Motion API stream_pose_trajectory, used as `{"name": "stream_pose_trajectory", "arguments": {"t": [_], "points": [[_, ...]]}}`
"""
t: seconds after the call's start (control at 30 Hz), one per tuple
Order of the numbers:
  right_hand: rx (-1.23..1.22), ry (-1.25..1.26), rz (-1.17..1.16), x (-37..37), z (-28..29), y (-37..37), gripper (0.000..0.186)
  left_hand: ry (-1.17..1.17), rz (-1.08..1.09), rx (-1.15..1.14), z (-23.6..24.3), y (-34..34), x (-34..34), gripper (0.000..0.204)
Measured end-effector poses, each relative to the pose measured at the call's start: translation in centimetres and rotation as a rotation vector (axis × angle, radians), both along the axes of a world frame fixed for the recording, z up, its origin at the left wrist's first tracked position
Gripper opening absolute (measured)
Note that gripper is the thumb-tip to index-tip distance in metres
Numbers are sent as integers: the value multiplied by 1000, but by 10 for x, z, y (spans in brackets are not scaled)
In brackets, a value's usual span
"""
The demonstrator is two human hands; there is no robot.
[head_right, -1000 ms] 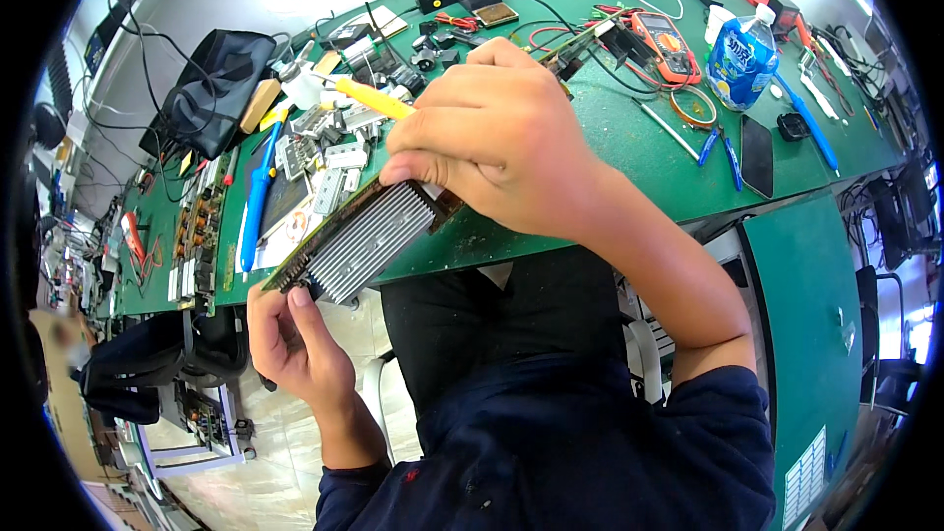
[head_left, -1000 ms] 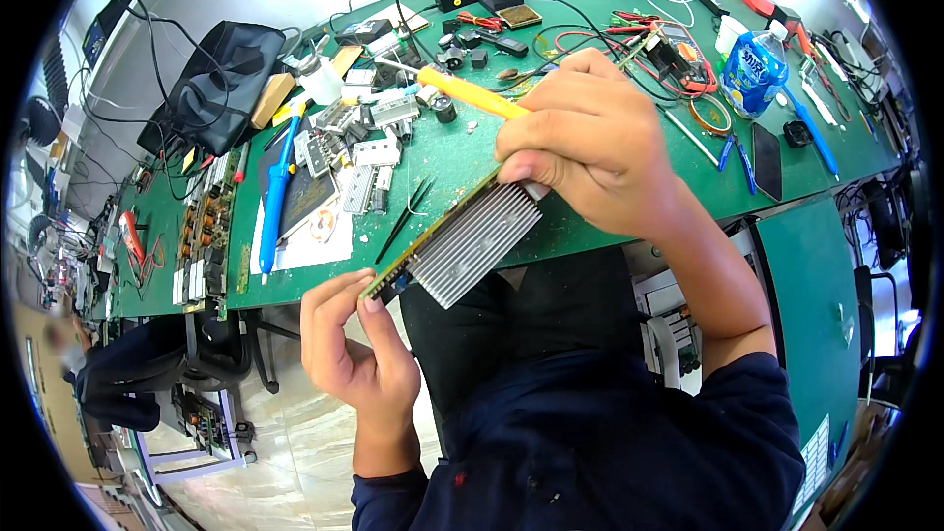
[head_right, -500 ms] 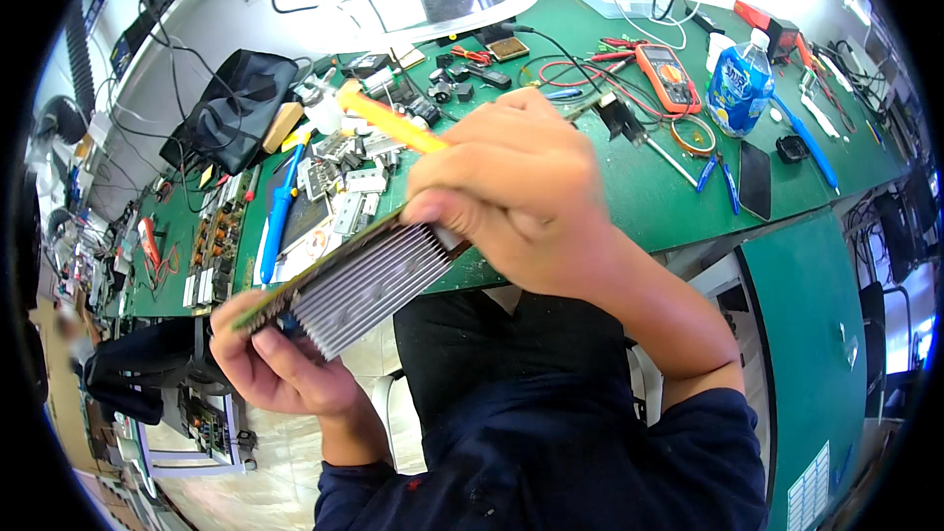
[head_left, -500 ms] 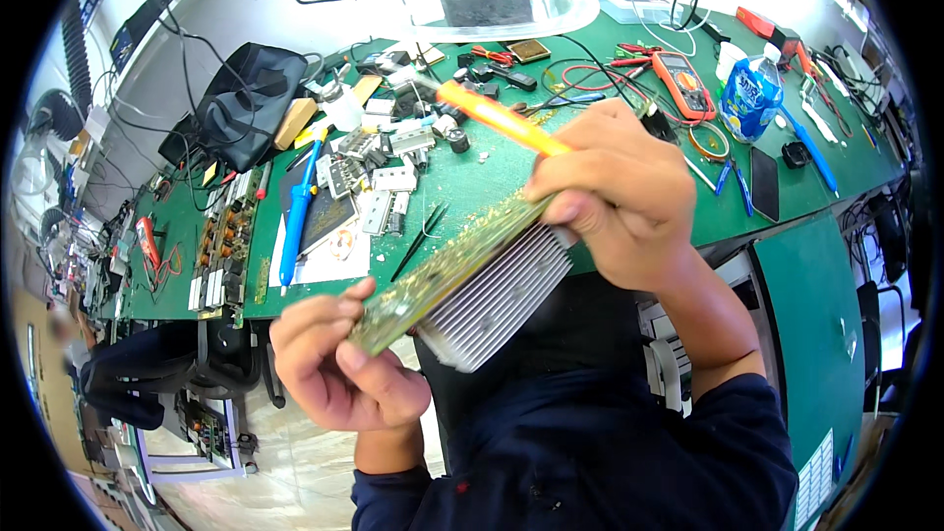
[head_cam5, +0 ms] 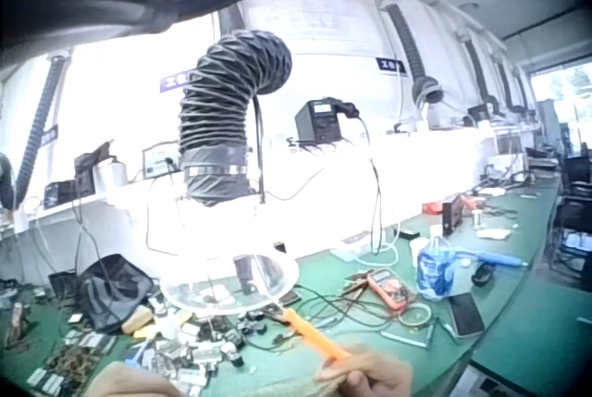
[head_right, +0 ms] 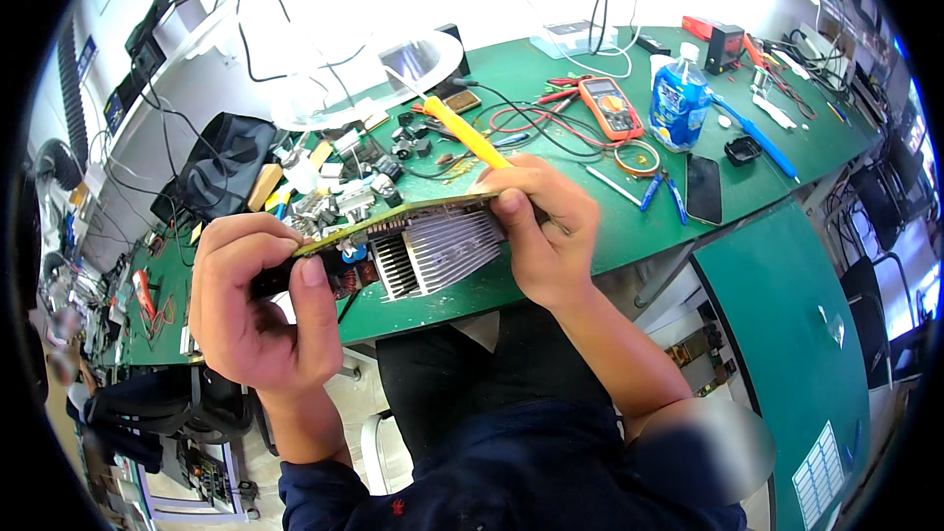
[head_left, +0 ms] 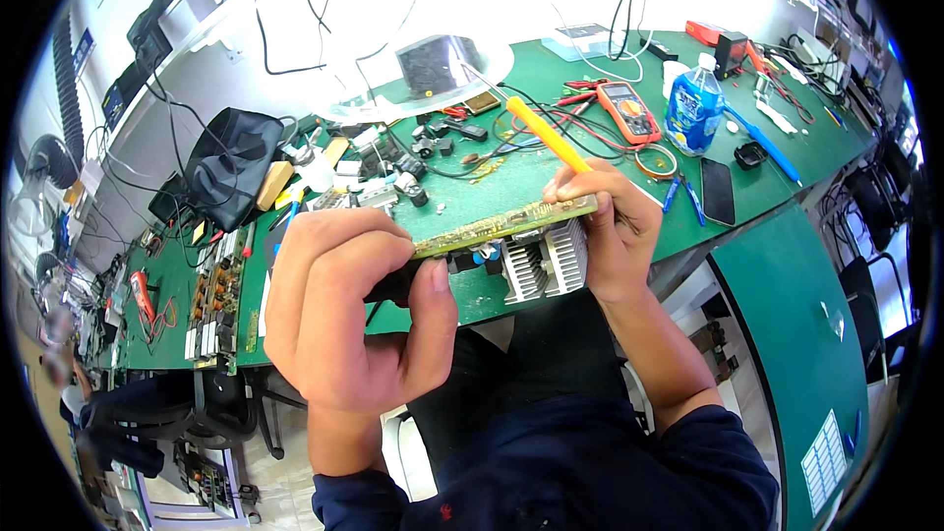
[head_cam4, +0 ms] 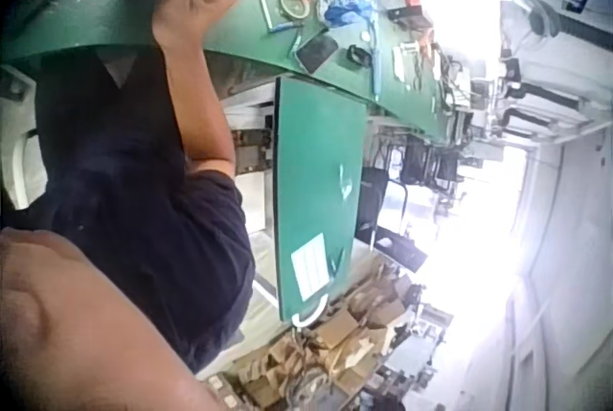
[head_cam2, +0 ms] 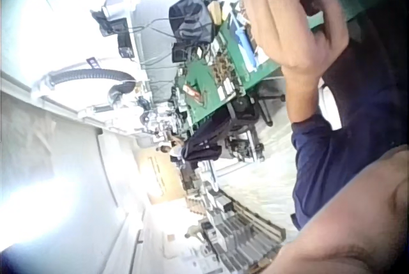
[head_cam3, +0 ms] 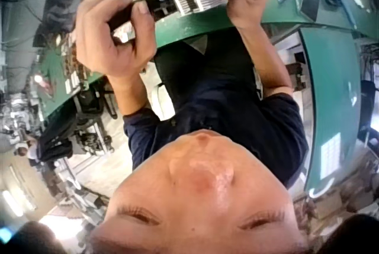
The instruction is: The person solders components on a green circuit board using a soldering iron and uses a blue desoldering pump to remove solder. They also use a screwdriver to adjust a heat sink attached to the side of the board.
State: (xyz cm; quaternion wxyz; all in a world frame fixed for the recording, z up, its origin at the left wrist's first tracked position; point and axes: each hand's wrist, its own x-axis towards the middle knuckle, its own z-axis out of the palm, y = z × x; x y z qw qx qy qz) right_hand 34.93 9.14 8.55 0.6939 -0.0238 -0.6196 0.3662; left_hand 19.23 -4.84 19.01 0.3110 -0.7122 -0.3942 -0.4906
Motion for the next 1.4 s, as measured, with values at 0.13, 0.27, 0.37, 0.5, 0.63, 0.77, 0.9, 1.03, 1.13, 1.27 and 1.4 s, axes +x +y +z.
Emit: {"name": "stream_pose_trajectory", "arguments": {"t": [0.13, 0.27, 0.37, 0.5, 0.63, 0.77, 0.9, 1.03, 1.13, 1.27, 1.4], "points": [[-36, -23, -22, 5, -3, -2, 23, -6, 46, 24, -2, -1, 9, 25], [-41, -49, -17, 6, -3, -11, 17, -68, 71, 5, -11, -9, 8, 22], [-2, -130, -138, 4, 3, -23, 7, -233, 61, 1, -27, -17, 2, 22], [129, -84, -170, -6, 9, -34, 5, -349, -47, -30, -31, -25, -9, 22], [92, -111, -171, 2, 3, -28, 18, -290, -47, -50, -26, -18, -2, 21], [-114, -47, -63, 4, 2, -28, 6, -235, -46, -43, -20, -8, 4, 20], [-189, -62, 28, 4, 8, -26, 9, -324, -51, -40, -16, -4, 9, 21], [-181, -127, 24, 9, 12, -27, 11, -342, -42, -78, -14, -7, 11, 22], [-130, -145, 18, 12, 7, -23, 12, -224, -41, -87, -17, -9, 7, 15], [-1, -157, -15, 13, 3, -20, 16, -243, -6, -111, -22, -18, 10, 23], [27, -140, -1, 9, -1, -24, 20, -233, -41, -89, -25, -22, 5, 26]]}}
